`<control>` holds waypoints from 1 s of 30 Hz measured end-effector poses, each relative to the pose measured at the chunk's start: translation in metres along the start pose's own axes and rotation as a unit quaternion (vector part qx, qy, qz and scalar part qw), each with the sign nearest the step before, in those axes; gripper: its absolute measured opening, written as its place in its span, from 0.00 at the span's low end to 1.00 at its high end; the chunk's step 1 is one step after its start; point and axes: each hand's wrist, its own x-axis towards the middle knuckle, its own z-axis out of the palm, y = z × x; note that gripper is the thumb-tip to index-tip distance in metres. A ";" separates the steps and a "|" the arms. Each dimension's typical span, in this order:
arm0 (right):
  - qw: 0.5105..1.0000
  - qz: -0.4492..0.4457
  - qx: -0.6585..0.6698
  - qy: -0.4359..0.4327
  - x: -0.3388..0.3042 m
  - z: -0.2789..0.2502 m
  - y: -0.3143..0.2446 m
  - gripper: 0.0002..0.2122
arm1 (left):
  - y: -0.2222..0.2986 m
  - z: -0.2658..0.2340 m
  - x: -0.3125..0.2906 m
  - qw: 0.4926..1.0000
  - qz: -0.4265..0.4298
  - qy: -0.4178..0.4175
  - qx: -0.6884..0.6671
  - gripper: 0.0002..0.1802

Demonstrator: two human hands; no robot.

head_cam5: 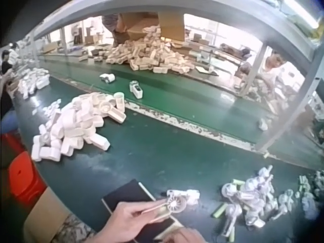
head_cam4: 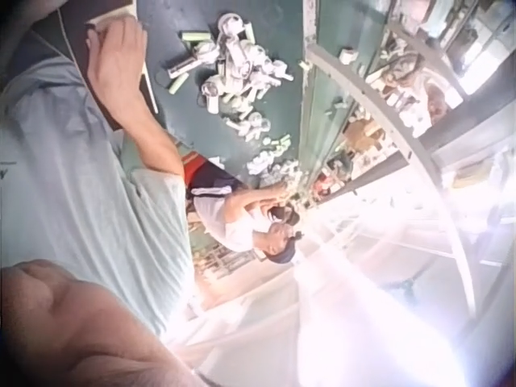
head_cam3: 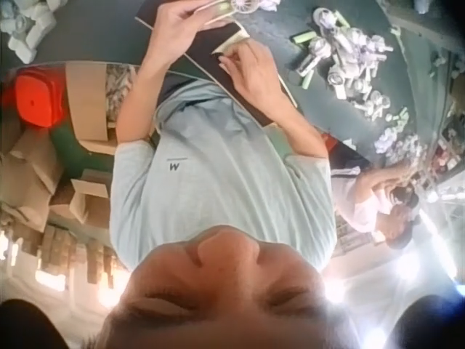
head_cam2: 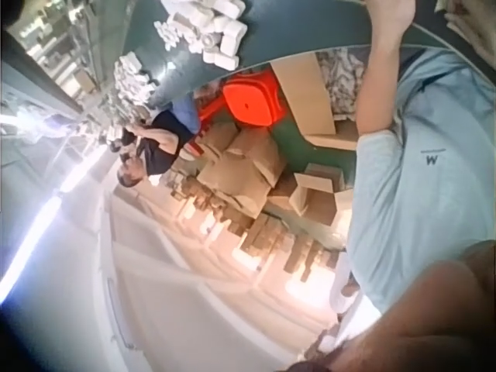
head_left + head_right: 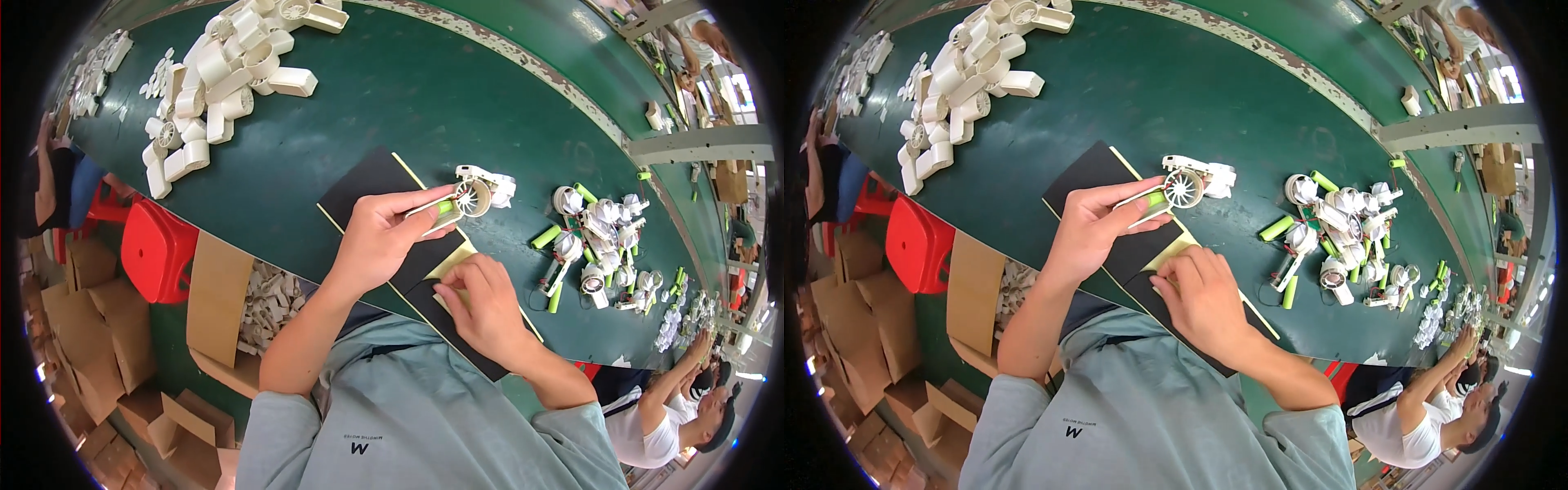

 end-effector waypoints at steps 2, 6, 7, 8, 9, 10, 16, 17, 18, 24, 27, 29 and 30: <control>0.998 -0.037 0.049 -0.025 -0.008 -0.009 0.008 0.10 | 0.002 -0.002 0.001 1.000 -0.010 -0.001 0.009 0.20; 0.986 0.093 0.131 -0.046 -0.010 -0.048 0.009 0.06 | 0.009 -0.003 0.006 0.999 -0.044 -0.020 0.000 0.19; 0.987 0.116 0.091 -0.059 -0.008 -0.046 0.012 0.06 | 0.009 -0.003 0.005 0.999 -0.045 -0.023 0.000 0.19; 0.987 0.138 0.050 -0.072 -0.007 -0.040 0.016 0.07 | 0.010 -0.005 0.005 0.999 -0.047 -0.018 0.010 0.19; 0.991 0.124 0.004 -0.057 -0.007 -0.032 0.016 0.08 | 0.010 -0.007 0.004 0.999 -0.047 -0.012 0.021 0.19; 0.991 0.123 0.004 -0.056 -0.007 -0.032 0.013 0.08 | 0.011 -0.009 0.003 0.999 -0.044 -0.009 0.018 0.19; 0.996 -0.036 -0.080 -0.034 -0.019 -0.035 0.010 0.25 | 0.010 -0.013 -0.003 0.997 -0.019 -0.018 0.070 0.18; 0.994 -0.027 -0.092 -0.050 -0.023 -0.034 0.009 0.24 | 0.001 -0.015 -0.003 0.995 0.005 -0.024 0.100 0.18; 0.994 -0.028 -0.091 -0.062 -0.026 -0.033 0.013 0.24 | -0.002 -0.011 -0.002 0.999 0.003 -0.019 0.043 0.17; 0.982 -0.090 -0.131 -0.101 -0.028 -0.036 0.028 0.15 | -0.007 -0.007 -0.002 0.994 0.049 -0.004 0.094 0.16; 0.989 -0.057 -0.086 -0.108 -0.028 -0.049 0.027 0.12 | 0.000 -0.005 -0.001 0.995 0.026 -0.026 0.098 0.16; 0.996 -0.038 -0.027 -0.076 -0.020 -0.063 0.017 0.11 | 0.004 -0.010 0.001 0.990 0.025 -0.053 0.131 0.16; 0.998 -0.045 -0.017 -0.043 -0.008 -0.068 0.014 0.10 | -0.007 -0.017 0.004 0.993 0.043 -0.057 0.099 0.18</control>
